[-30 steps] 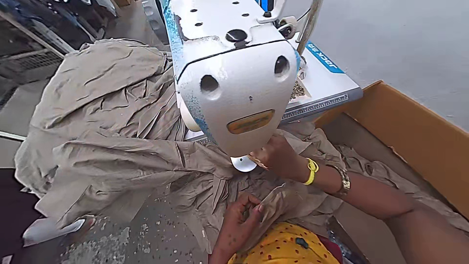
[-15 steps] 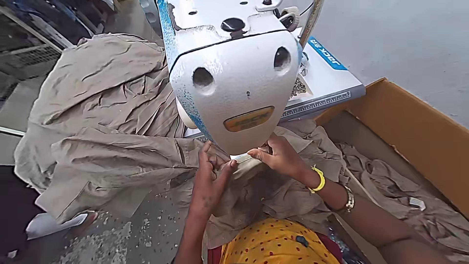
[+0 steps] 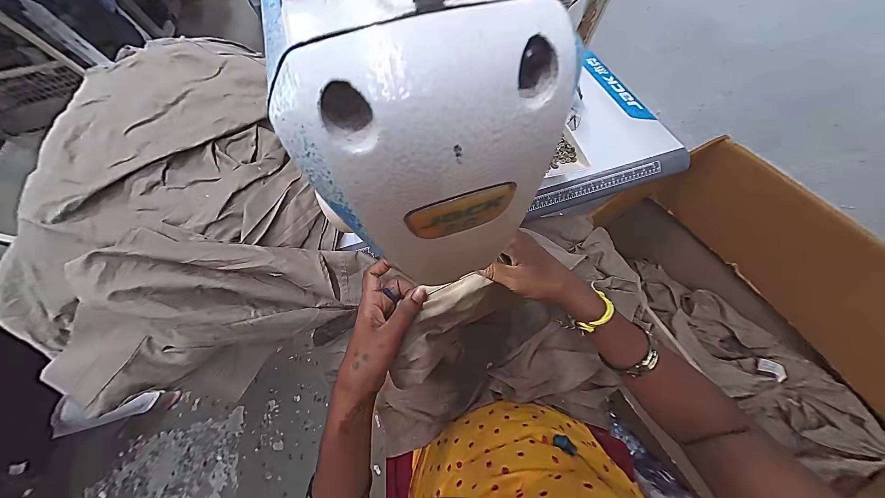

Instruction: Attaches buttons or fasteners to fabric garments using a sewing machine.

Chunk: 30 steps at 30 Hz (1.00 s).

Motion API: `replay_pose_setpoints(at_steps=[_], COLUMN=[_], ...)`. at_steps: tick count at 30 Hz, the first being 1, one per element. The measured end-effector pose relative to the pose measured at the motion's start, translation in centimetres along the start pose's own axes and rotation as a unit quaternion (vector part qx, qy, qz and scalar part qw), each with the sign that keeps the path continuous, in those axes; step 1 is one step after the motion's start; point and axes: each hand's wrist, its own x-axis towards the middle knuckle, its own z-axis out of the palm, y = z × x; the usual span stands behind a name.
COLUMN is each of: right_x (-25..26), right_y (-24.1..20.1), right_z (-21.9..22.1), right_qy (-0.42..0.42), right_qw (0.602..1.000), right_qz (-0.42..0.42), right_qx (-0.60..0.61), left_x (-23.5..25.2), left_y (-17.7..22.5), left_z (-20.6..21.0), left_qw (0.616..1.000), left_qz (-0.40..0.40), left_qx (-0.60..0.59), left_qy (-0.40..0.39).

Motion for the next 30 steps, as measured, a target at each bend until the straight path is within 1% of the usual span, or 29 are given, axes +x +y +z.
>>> replay_pose_setpoints(at_steps=[2,4,10,12,13,15,16,17,18,19,20,21,23,26,30], right_x=[-0.2,-0.1,0.0,0.0,0.1,0.4,0.7,1.1,1.7,2.4,3.1,3.6,4.6,5.2,4.9], right_y=[0.5,0.7,1.3,1.5,1.4,1.5,2.0,3.1,4.3,5.3,6.1,6.5,7.1,8.2,8.9], right_z=[0.1,0.1,0.6,0.6,0.3,-1.2,-2.2,-3.2,-4.3,-5.4,-6.3,-6.8,-7.3,-7.0,-7.0], right_qy=[0.043,0.070,0.086,0.074,0.063,0.059,0.092,0.149,0.197,0.228,0.237,0.227,0.203,0.188,0.222], right_qw=[0.999,0.997,0.992,0.991,0.993,0.996,0.989,0.970,0.939,0.906,0.881,0.867,0.851,0.845,0.867], right_qz=[-0.010,0.005,0.027,0.045,0.054,0.055,0.036,-0.005,-0.035,-0.050,-0.056,-0.052,-0.058,-0.068,-0.094], right_qx=[0.012,0.029,0.092,0.104,0.082,-0.037,-0.111,-0.194,-0.280,-0.352,-0.406,-0.440,-0.480,-0.495,-0.436], left_x=[0.8,1.7,2.1,2.1,2.0,2.0,2.0,1.9,1.8,1.8,1.8,1.7,1.7,1.5,1.6], left_y=[0.6,1.0,1.3,1.1,1.0,0.8,0.8,0.7,0.5,0.4,0.3,0.2,0.2,0.0,-0.4], left_z=[0.4,0.8,1.0,1.0,1.0,1.1,1.2,1.3,1.4,1.4,1.4,1.4,1.5,1.6,1.7], left_qw=[1.000,0.999,0.998,0.997,0.997,0.998,0.998,0.998,0.998,0.998,0.998,0.998,0.997,0.998,0.997], left_qz=[-0.013,-0.030,-0.053,-0.051,-0.049,-0.042,-0.040,-0.040,-0.038,-0.034,-0.032,-0.030,-0.028,-0.013,-0.006], left_qx=[0.001,-0.005,-0.022,-0.034,-0.036,-0.030,-0.029,-0.027,-0.022,-0.018,-0.015,-0.015,-0.015,-0.028,-0.047], left_qy=[0.021,0.037,0.038,0.041,0.041,0.043,0.043,0.045,0.050,0.054,0.058,0.059,0.064,0.058,0.060])
